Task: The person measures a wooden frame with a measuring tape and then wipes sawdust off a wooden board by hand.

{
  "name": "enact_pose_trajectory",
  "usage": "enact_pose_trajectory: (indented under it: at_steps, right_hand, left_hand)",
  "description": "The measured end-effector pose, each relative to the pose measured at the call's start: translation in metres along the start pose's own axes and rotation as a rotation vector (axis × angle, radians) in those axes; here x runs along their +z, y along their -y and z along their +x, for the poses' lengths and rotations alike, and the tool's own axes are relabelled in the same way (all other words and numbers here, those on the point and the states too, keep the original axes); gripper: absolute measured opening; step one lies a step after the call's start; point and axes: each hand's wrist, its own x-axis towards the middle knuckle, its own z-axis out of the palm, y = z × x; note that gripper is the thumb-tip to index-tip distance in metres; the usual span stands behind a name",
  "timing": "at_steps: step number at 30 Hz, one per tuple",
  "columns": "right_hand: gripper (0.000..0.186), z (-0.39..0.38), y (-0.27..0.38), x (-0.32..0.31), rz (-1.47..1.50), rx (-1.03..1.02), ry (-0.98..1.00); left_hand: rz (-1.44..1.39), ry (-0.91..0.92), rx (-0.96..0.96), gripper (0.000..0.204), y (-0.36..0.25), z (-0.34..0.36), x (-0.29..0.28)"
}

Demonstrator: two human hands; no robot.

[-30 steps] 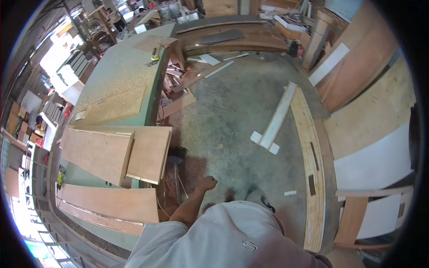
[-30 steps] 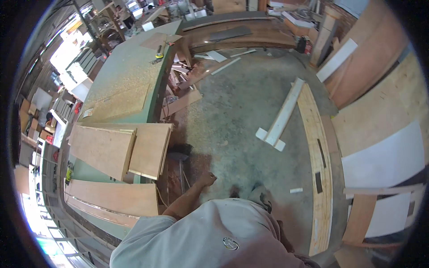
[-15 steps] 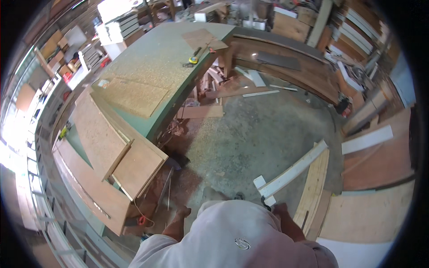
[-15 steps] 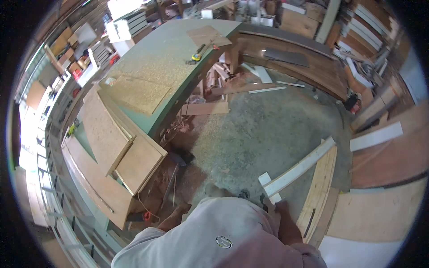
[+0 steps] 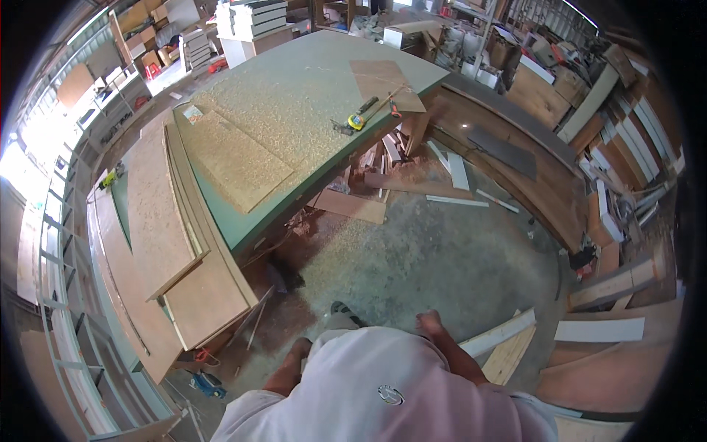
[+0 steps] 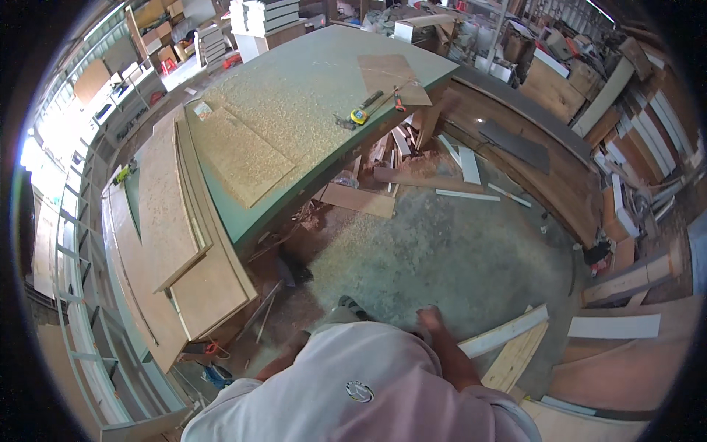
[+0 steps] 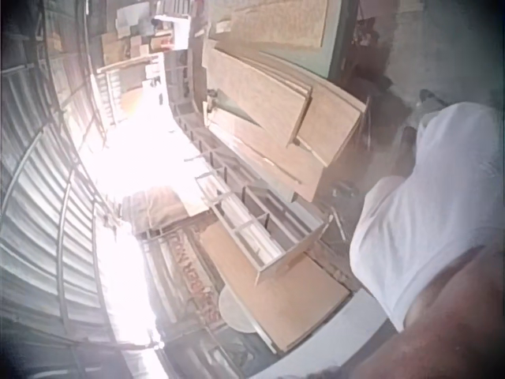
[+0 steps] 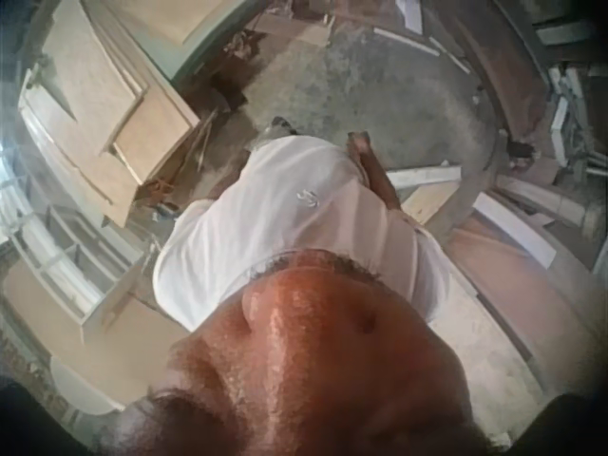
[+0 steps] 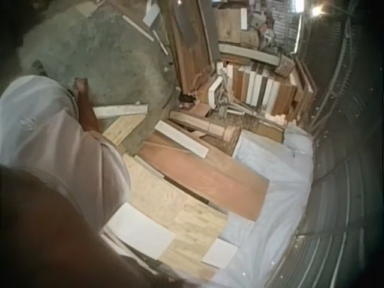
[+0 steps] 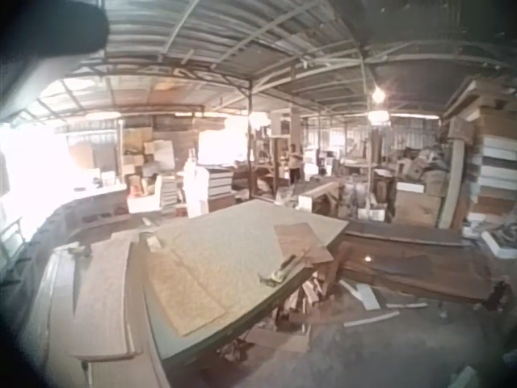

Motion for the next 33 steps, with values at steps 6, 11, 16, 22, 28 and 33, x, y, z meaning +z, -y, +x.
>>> enact_pose_trajectory:
  at_steps: [6, 11, 16, 22, 28, 33]
  right_hand:
    - [0.027, 0.084, 0.131, 0.01, -0.415, -0.364, -0.055]
    - [0.022, 0.151, 0.274, 0.021, 0.118, -0.187, 0.212]
    - [0.027, 0.225, 0.438, 0.039, 0.252, -0.375, 0.17]
    - [0.045, 0.303, 0.608, 0.102, 0.289, -0.561, 0.042]
    - [0.108, 0.407, 0.695, 0.134, -0.302, -0.74, -0.717]
    - [0.113, 0.349, 0.703, 0.179, -0.557, -0.558, -0.419]
  left_hand:
    - [-0.344, -0.26, 0.144, 0.038, -0.044, 0.057, -0.093]
    - [-0.431, -0.669, 0.174, 0.027, -0.101, 0.055, -0.145]
    - [-0.563, -0.584, -0.152, 0.046, -0.098, 0.056, -0.096]
    - [-0.07, -0.254, -0.26, 0.024, -0.125, -0.021, 0.048]
    - [-0.61, -0.282, -0.465, 0.02, -0.226, -0.012, 0.098]
    - [-1.035, -0.495, -0.658, 0.024, -0.3, -0.009, 0.126]
